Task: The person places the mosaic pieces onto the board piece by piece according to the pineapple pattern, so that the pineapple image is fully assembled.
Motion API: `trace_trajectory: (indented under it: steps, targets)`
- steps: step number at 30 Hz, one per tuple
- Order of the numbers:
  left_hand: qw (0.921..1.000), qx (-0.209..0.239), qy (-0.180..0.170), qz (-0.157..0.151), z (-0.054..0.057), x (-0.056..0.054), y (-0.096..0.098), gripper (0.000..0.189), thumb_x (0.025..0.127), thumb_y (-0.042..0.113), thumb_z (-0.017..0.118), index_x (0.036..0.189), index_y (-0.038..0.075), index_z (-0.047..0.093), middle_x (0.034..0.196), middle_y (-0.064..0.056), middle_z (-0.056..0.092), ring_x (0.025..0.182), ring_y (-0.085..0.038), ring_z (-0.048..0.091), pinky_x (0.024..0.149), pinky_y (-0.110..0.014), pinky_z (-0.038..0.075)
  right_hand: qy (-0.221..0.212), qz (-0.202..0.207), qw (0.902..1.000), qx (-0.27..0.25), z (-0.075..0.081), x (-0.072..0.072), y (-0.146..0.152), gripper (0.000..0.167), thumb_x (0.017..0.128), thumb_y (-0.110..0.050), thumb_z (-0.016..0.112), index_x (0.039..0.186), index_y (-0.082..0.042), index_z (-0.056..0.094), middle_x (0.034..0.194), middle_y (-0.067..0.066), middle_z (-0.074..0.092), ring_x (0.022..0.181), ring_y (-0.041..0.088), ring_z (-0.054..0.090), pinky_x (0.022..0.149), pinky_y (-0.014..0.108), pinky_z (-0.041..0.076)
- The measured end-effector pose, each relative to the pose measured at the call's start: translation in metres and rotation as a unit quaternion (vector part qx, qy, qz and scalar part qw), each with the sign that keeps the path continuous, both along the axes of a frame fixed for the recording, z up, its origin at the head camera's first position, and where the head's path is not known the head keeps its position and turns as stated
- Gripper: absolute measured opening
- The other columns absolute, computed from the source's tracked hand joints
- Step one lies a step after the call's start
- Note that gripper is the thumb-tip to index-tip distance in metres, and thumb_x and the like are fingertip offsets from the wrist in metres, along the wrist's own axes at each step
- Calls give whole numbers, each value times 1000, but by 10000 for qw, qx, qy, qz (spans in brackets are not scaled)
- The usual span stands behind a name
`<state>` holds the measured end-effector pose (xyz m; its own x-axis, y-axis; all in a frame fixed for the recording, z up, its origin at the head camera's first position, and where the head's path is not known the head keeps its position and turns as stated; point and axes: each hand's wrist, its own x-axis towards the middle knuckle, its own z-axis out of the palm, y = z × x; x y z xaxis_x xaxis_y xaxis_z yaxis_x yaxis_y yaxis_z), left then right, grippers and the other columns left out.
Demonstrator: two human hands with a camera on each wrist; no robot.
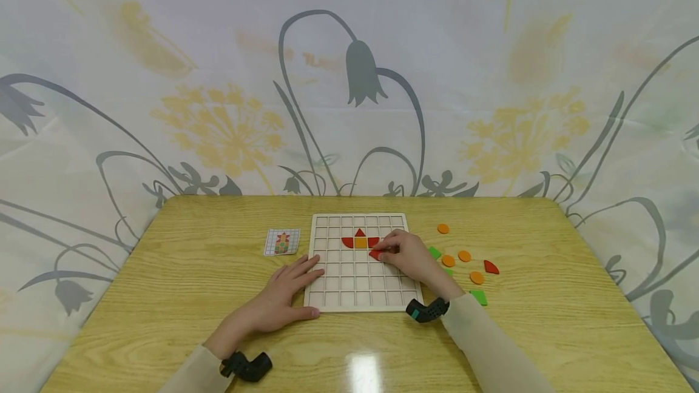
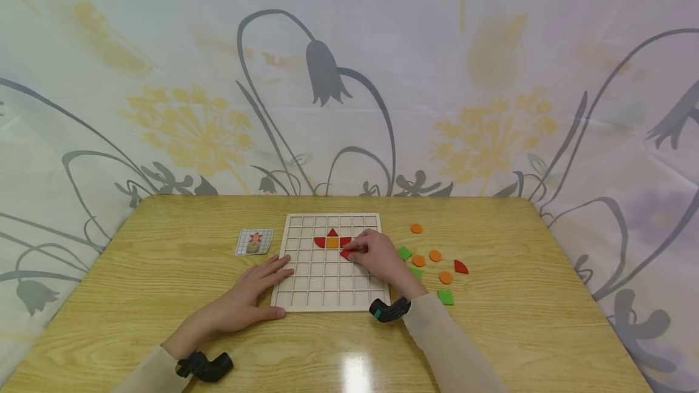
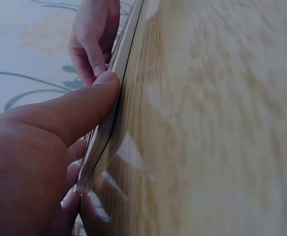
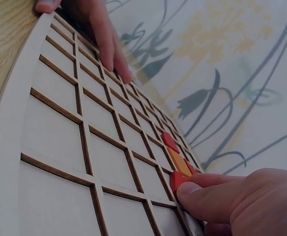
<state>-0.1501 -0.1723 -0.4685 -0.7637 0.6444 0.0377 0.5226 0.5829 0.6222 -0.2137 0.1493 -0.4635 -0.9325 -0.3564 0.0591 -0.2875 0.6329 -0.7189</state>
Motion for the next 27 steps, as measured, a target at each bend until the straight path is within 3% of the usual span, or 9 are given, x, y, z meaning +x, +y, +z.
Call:
trace_trajectory:
  steps: [11,17,27]
  targets:
    - [10000,-11,-91,36,1,1,-1,74,92,41,70,153,11,41,165,-6,19,151,-32,10,115,-62,6,46,76,9999,92,0,0,-1,19,93,-5,70,105,-15,79,97,-3,60,76,16,50,68,31,42]
    - [10000,-47,-33,47,0,0,-1,75,92,42,70,153,11,41,165,-6,19,151,-32,11,115,-62,7,-122,-268,9995,-134,0,0,-2,16,92,-7,72,105,-14,78,92,-4,64,75,15,54,69,32,45]
    - [10000,-48,4,49,-1,0,0,75,91,43,70,153,12,42,165,-5,20,151,-32,11,115,-62,8,-12,-238,9996,160,1,1,-6,15,95,-9,69,103,-16,79,89,-3,58,71,17,48,64,32,40]
